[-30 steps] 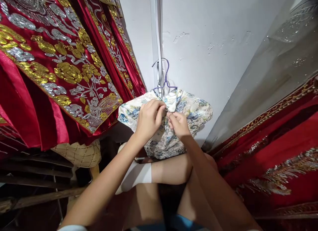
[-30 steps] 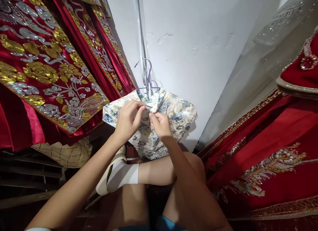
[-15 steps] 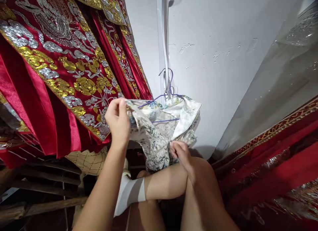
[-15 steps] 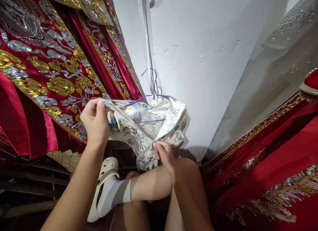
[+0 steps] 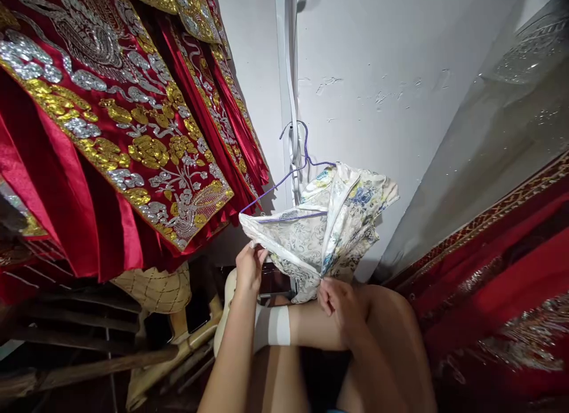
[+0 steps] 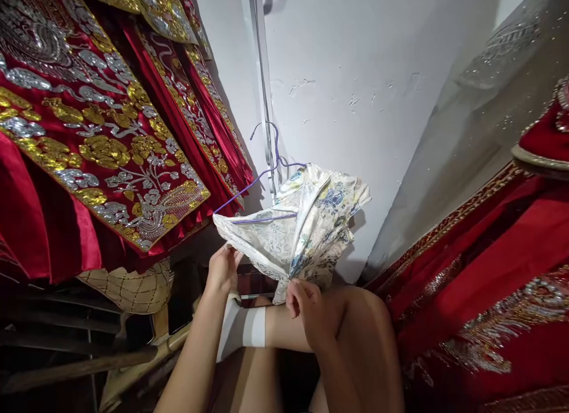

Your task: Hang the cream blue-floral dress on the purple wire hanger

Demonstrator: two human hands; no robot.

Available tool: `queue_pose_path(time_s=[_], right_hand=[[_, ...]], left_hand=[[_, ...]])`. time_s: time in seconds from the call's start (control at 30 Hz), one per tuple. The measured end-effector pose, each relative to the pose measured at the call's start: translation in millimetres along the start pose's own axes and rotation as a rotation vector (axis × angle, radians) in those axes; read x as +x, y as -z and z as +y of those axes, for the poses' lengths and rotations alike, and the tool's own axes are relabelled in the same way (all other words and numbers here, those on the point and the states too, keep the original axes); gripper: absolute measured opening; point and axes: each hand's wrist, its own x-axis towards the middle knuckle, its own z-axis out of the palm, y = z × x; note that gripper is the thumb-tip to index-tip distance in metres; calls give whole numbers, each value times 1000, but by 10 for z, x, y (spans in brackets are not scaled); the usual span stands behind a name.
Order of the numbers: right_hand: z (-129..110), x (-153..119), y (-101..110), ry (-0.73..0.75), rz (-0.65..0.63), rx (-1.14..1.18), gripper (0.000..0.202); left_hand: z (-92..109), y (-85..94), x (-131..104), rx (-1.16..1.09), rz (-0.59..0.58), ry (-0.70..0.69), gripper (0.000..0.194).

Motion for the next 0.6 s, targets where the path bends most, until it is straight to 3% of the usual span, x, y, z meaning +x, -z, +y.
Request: queue_pose_path(time_s=[0.13, 0.23, 0.3, 0.37, 0.43, 0.5, 0.6], right_hand=[[-89, -101, 183, -12, 41, -43, 40], [-41, -160, 263, -52, 5, -201, 40], [31, -169, 318, -74, -28, -359, 42], [73, -150, 362, -65, -14, -482, 43], [35, -114, 358, -6, 22, -495, 37], [-88, -71, 278, 69, -35, -345, 30], [-334, 14, 34, 136, -250, -138, 48]], left_hand=[[40, 85, -159, 350, -106, -114, 10], [119, 77, -296, 574, -226, -214, 15], [182, 0, -409, 513, -303, -201, 24], [248, -118, -547, 315, -383, -120, 30], [311, -252, -714, 170, -479, -73, 30], [369, -377, -908, 198, -593, -133, 25], [482, -515, -1208, 411, -777, -326, 23]])
